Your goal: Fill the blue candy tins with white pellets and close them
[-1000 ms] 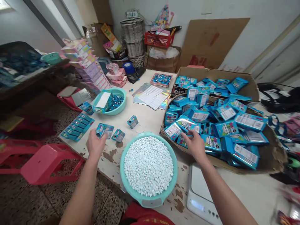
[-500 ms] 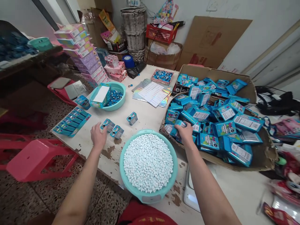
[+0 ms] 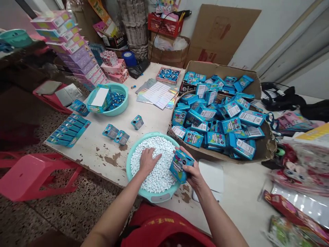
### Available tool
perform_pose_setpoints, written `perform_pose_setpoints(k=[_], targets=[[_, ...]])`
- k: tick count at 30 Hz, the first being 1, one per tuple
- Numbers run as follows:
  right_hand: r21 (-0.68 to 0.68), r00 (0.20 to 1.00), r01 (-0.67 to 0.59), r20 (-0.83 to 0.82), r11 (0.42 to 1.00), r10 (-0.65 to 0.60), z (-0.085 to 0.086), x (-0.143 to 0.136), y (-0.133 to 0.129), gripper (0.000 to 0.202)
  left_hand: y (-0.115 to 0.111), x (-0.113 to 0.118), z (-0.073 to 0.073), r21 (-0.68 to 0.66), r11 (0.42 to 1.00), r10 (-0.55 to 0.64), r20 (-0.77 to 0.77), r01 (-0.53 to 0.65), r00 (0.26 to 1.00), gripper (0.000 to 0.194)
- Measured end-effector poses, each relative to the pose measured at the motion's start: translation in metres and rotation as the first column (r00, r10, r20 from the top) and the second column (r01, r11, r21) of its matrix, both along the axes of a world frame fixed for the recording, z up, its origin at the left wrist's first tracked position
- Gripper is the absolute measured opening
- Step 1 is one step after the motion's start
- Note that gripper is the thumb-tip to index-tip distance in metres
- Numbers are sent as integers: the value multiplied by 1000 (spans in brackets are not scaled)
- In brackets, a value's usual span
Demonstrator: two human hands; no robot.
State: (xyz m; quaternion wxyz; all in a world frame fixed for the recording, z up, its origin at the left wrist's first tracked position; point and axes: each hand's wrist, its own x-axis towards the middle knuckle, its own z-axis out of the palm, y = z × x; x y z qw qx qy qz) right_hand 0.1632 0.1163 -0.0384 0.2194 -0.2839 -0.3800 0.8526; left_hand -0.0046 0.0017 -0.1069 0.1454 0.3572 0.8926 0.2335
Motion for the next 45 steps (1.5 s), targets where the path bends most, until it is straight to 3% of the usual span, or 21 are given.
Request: perform_pose_setpoints(k=[4, 6, 10, 13, 16, 18, 20, 24, 27, 29, 31, 33, 35, 38, 41, 45], targets=[[-27, 1000, -1, 31, 1000, 2, -6, 3, -4, 64, 9, 7, 4, 66, 985, 145, 171, -158, 974, 18], [-44, 997, 23, 80, 999, -19, -8, 6, -4, 66, 10, 7, 6, 146, 944, 225, 373, -296, 900, 11], [-238, 993, 5, 119, 971, 25, -5, 13, -5, 71, 8, 1, 13, 202, 806, 184, 809, -557, 559, 22], [-305, 984, -71, 136, 950, 118, 0, 17, -6, 73, 5, -2, 20, 190, 765, 114, 900, -615, 420, 24], [-319, 973, -127, 142, 939, 180, 3, 20, -10, 65, 4, -3, 28, 87, 713, -29, 995, -696, 96, 27], [-316, 976, -104, 149, 943, 158, 3, 22, -13, 62, 5, -3, 32, -15, 668, -96, 990, -744, -105, 24], [-294, 981, -60, 161, 954, 111, 4, 23, -16, 60, 8, -4, 36, -68, 624, -103, 980, -779, -168, 20], [-173, 970, -58, 225, 983, 97, 12, 19, -23, 52, 12, -4, 41, -82, 600, -111, 977, -796, -184, 18], [92, 928, -61, 372, 994, 23, 20, 13, -26, 48, 13, -1, 51, -69, 609, -101, 981, -790, -163, 15], [372, 885, -102, 458, 923, -87, 22, 8, -28, 43, 14, 4, 64, -12, 620, -131, 984, -785, -119, 17], [607, 863, -184, 476, 773, -168, 22, 1, -31, 35, 16, 12, 80, 69, 615, -189, 980, -786, -62, 21], [737, 871, -242, 451, 631, -193, 20, -6, -35, 29, 20, 22, 94, 185, 574, -253, 967, -798, 42, 23], [797, 881, -273, 432, 539, -192, 18, -11, -39, 24, 25, 32, 103, 313, 510, -275, 942, -801, 192, 24], [840, 880, -291, 423, 458, -217, 16, -16, -42, 23, 31, 40, 106, 424, 443, -234, 905, -790, 355, 25], [861, 885, -292, 409, 416, -225, 17, -17, -42, 24, 32, 41, 106, 439, 418, -210, 899, -795, 385, 22], [865, 882, -301, 413, 402, -228, 21, -18, -39, 23, 33, 40, 109, 439, 445, -184, 898, -780, 400, 23]])
